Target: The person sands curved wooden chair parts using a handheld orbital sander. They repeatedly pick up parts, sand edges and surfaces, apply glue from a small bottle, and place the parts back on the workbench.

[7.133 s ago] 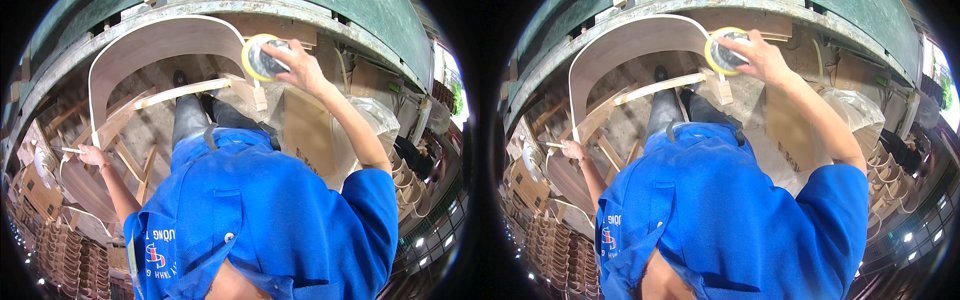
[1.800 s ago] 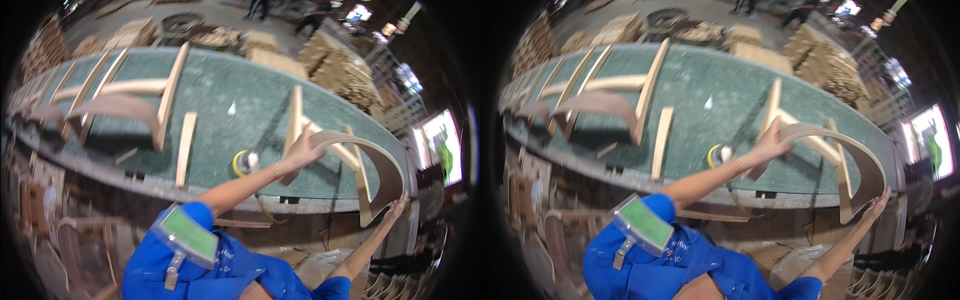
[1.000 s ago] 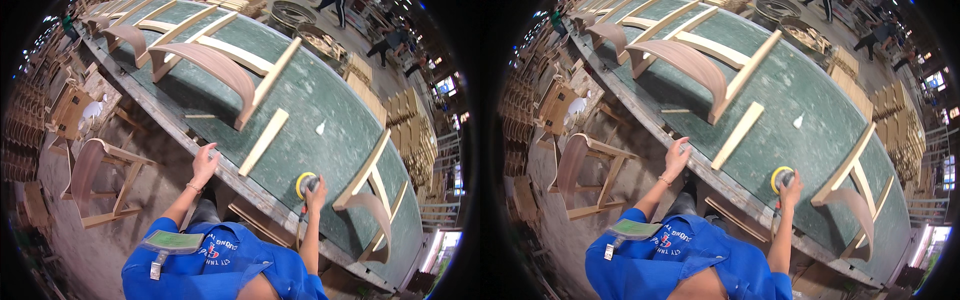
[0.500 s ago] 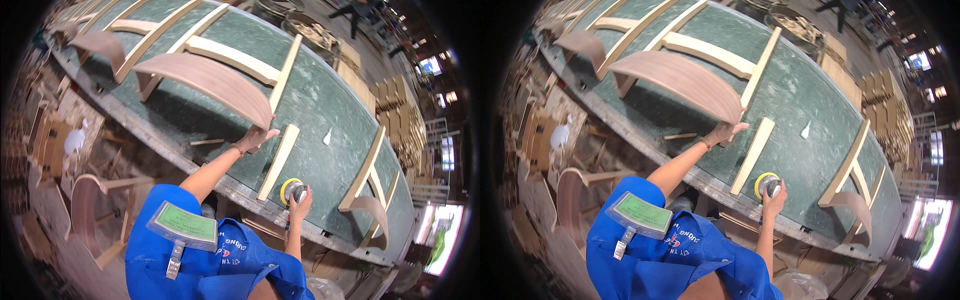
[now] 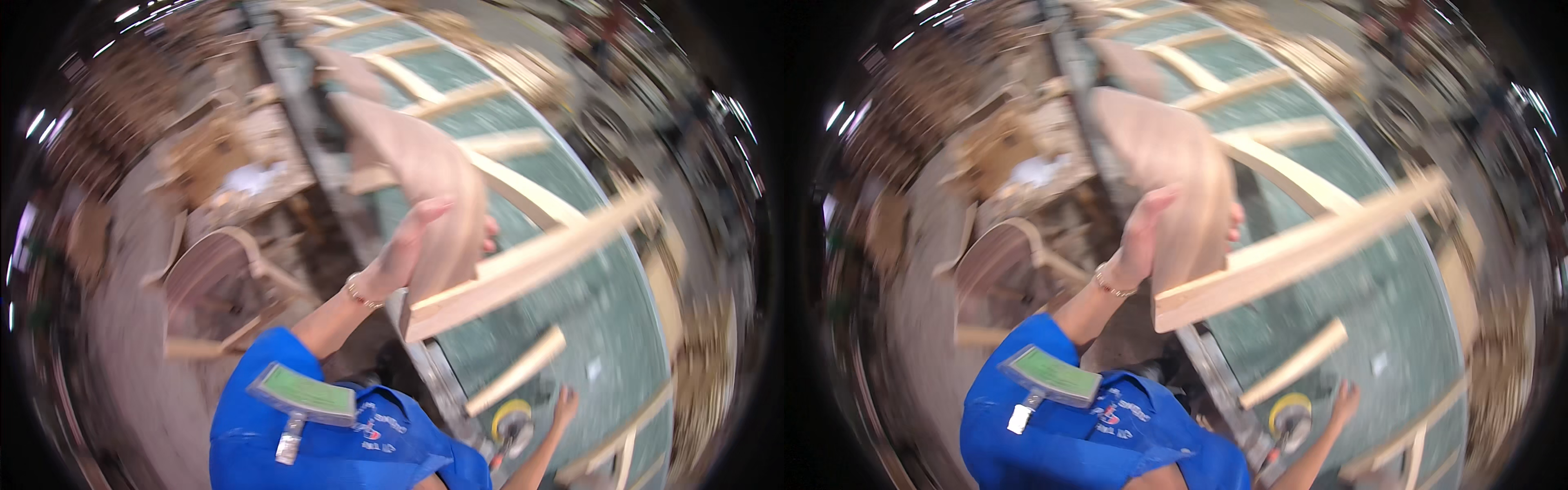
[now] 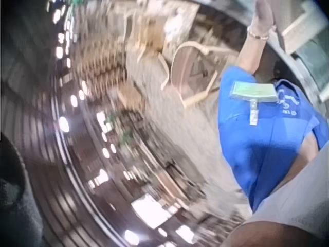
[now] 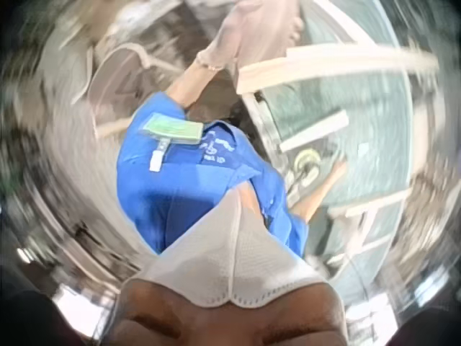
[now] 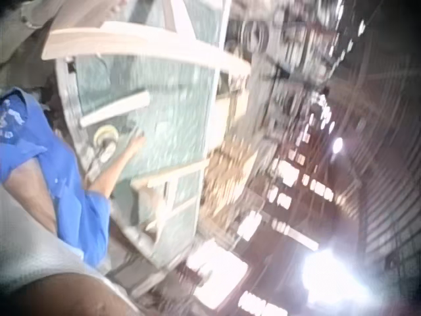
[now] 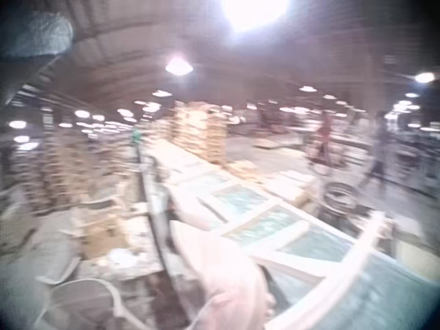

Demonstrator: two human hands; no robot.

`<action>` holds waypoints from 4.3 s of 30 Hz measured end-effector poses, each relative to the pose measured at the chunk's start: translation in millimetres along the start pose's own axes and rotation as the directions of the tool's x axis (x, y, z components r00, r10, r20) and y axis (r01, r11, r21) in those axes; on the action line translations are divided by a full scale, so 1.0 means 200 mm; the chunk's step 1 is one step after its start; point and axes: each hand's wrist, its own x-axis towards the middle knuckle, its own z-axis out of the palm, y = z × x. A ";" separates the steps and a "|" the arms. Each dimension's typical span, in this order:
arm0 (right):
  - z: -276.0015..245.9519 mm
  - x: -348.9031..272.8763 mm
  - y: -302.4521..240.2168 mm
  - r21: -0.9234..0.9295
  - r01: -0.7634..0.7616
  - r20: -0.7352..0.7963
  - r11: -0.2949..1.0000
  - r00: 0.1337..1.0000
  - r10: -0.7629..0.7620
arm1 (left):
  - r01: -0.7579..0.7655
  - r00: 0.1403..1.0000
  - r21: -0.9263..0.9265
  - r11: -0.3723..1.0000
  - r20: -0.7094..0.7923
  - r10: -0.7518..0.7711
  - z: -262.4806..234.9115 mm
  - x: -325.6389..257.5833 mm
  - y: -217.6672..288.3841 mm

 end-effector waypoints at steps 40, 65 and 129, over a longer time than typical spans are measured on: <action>0.64 0.06 -1.24 0.781 -0.114 0.300 0.614 0.931 -0.209 | 0.064 0.989 0.182 0.981 0.116 -0.086 -0.08 0.35 0.43; 0.17 0.42 0.29 -0.431 -0.225 0.079 0.874 0.955 0.285 | -0.137 0.977 0.313 0.940 -0.115 0.181 0.09 0.27 0.39; -0.68 0.81 -2.85 0.745 0.477 -0.278 0.465 0.857 -0.434 | 0.949 0.301 0.244 -0.201 -0.500 0.812 -2.42 -0.90 1.22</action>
